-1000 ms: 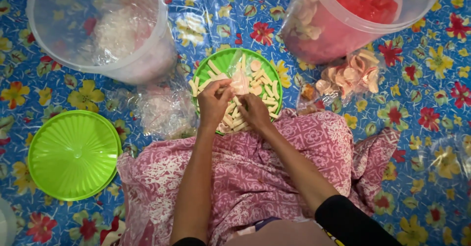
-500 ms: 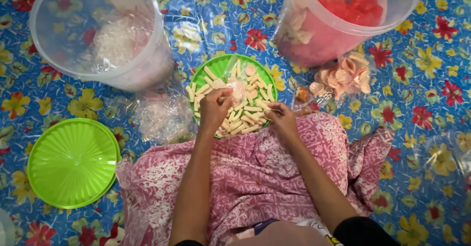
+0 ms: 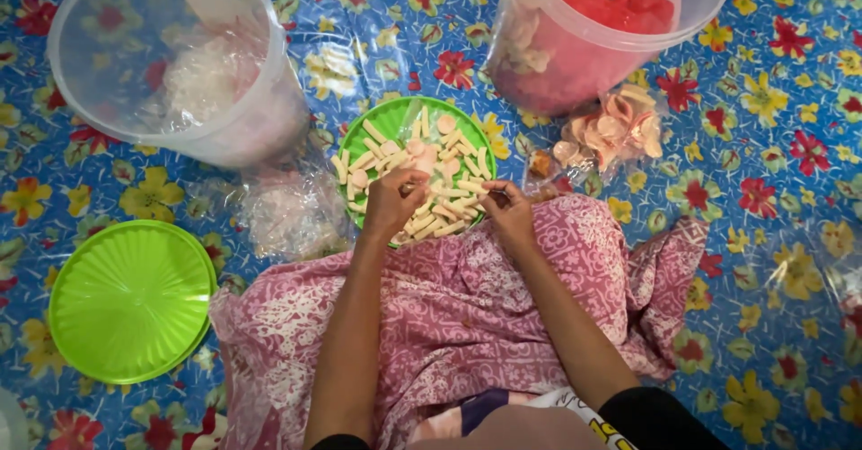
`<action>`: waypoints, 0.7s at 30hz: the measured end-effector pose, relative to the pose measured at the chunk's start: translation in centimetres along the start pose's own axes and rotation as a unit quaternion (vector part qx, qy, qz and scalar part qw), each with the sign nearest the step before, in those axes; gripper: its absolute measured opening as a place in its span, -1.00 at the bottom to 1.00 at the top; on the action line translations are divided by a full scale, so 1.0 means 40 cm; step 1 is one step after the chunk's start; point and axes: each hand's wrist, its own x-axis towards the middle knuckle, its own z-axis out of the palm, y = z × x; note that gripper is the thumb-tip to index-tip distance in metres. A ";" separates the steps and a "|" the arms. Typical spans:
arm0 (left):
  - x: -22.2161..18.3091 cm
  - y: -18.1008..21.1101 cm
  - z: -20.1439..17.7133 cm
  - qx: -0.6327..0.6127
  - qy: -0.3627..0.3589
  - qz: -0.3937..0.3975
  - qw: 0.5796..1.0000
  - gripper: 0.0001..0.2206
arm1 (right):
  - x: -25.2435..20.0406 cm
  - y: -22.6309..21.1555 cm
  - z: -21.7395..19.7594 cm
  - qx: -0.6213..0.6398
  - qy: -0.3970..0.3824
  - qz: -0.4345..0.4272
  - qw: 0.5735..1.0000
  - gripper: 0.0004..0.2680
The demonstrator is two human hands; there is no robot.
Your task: Picking up small food pieces from a plate and placing them into a plastic bag
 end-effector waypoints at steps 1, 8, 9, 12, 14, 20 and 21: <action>-0.005 0.002 0.000 0.000 0.001 -0.001 1.000 -0.78 | -0.012 -0.022 0.005 0.000 -0.001 0.001 1.000 -0.81; -0.001 0.009 0.002 -0.069 -0.033 -0.005 0.997 -0.76 | -0.053 -0.123 0.042 -0.055 -0.020 -0.049 0.997 -0.81; -0.004 0.018 0.001 -0.068 -0.035 -0.005 0.997 -0.76 | -0.054 -0.125 0.043 -0.055 -0.021 -0.057 0.997 -0.82; -0.001 0.017 0.007 -0.064 -0.046 0.000 0.997 -0.73 | -0.037 -0.094 0.035 -0.041 -0.026 -0.061 0.997 -0.81; 0.005 -0.008 0.015 -0.069 -0.023 -0.004 0.997 -0.74 | -0.032 -0.082 0.028 -0.053 -0.010 -0.066 0.996 -0.82; 0.005 0.010 0.010 -0.093 0.010 -0.011 0.996 -0.76 | -0.029 -0.081 0.030 -0.062 0.009 -0.055 0.997 -0.82; 0.004 0.015 0.011 -0.092 0.005 -0.011 0.996 -0.77 | -0.032 -0.091 0.035 -0.061 0.005 -0.051 0.997 -0.82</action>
